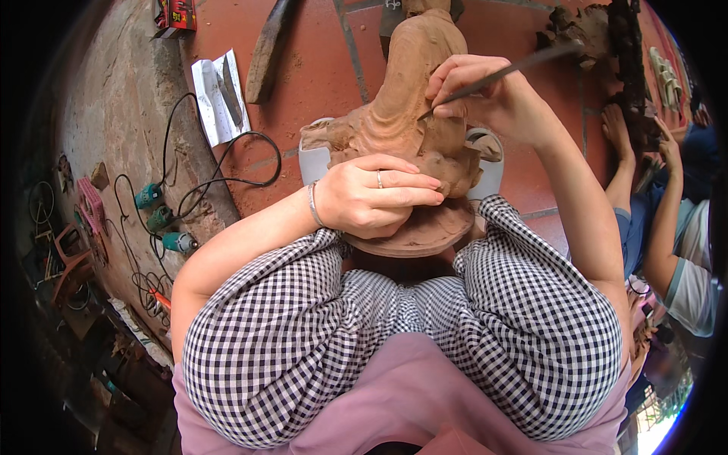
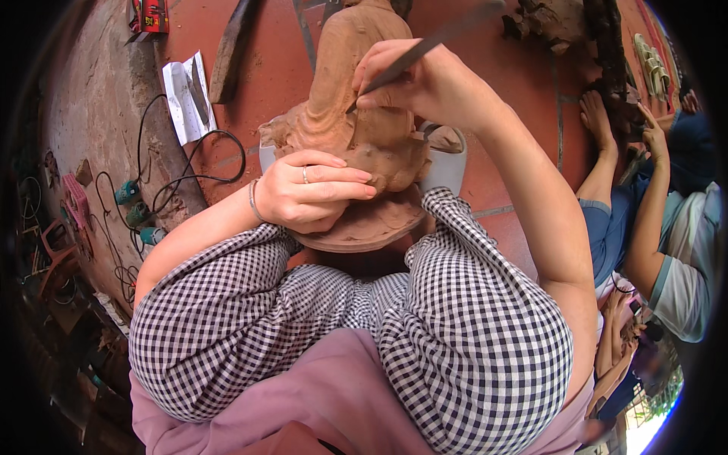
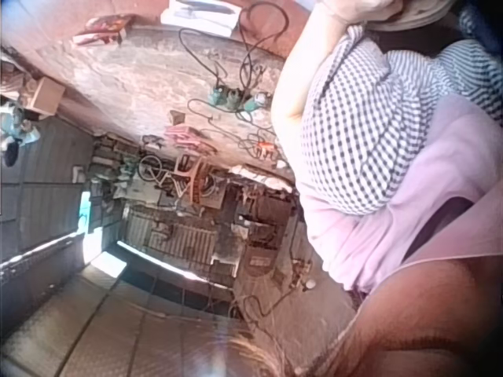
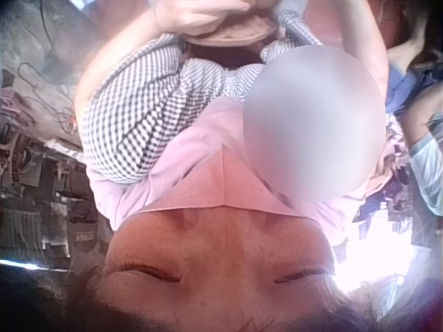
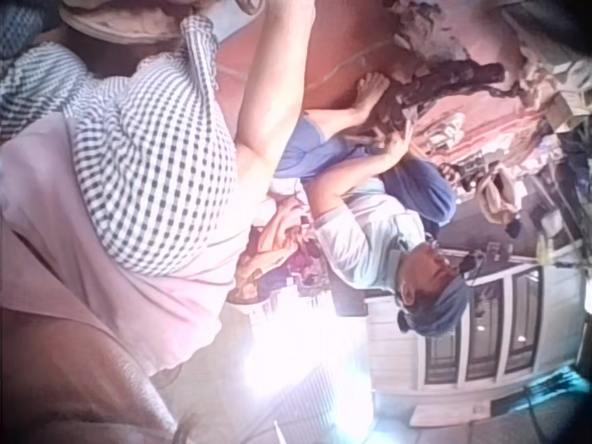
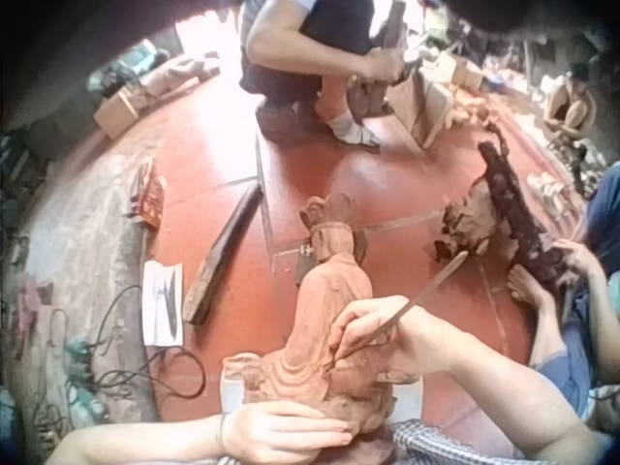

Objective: The person carves a wooden sculpture using a chisel, focusing on detailing the surface. They hold the sculpture with one hand and use the chisel with the other to shape and refine the wood.

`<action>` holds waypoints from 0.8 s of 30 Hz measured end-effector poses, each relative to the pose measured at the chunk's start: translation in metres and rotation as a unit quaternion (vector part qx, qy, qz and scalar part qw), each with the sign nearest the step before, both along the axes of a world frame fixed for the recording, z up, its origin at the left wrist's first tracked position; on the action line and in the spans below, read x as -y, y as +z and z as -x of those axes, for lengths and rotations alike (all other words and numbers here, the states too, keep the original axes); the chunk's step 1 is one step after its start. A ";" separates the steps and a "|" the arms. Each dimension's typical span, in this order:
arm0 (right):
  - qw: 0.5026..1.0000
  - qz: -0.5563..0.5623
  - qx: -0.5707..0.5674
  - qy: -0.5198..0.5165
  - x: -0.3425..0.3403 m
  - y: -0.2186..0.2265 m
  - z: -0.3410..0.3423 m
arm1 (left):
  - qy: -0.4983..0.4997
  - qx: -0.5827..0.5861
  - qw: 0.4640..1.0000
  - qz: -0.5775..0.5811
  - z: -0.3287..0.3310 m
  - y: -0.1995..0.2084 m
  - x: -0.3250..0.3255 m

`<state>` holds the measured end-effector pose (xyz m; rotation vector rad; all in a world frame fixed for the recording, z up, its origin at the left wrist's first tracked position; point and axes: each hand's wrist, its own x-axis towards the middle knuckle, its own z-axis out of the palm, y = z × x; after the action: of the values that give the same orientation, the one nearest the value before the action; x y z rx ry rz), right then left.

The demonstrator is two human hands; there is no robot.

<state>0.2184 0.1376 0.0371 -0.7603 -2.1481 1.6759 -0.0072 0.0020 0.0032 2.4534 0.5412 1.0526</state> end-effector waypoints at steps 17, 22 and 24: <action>1.000 -0.006 -0.017 0.019 0.001 -0.001 -0.003 | 0.011 0.003 1.000 -0.015 -0.003 -0.002 0.003; 0.999 -0.051 -0.001 0.008 0.005 -0.001 -0.002 | 0.013 -0.003 1.000 -0.010 -0.002 -0.001 0.003; 0.999 -0.028 -0.040 -0.011 0.008 -0.005 -0.004 | 0.018 0.000 1.000 -0.008 -0.002 0.000 0.004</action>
<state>0.2221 0.1297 0.0316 -0.6852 -2.1150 1.6005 -0.0048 -0.0020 0.0029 2.4662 0.5795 1.0762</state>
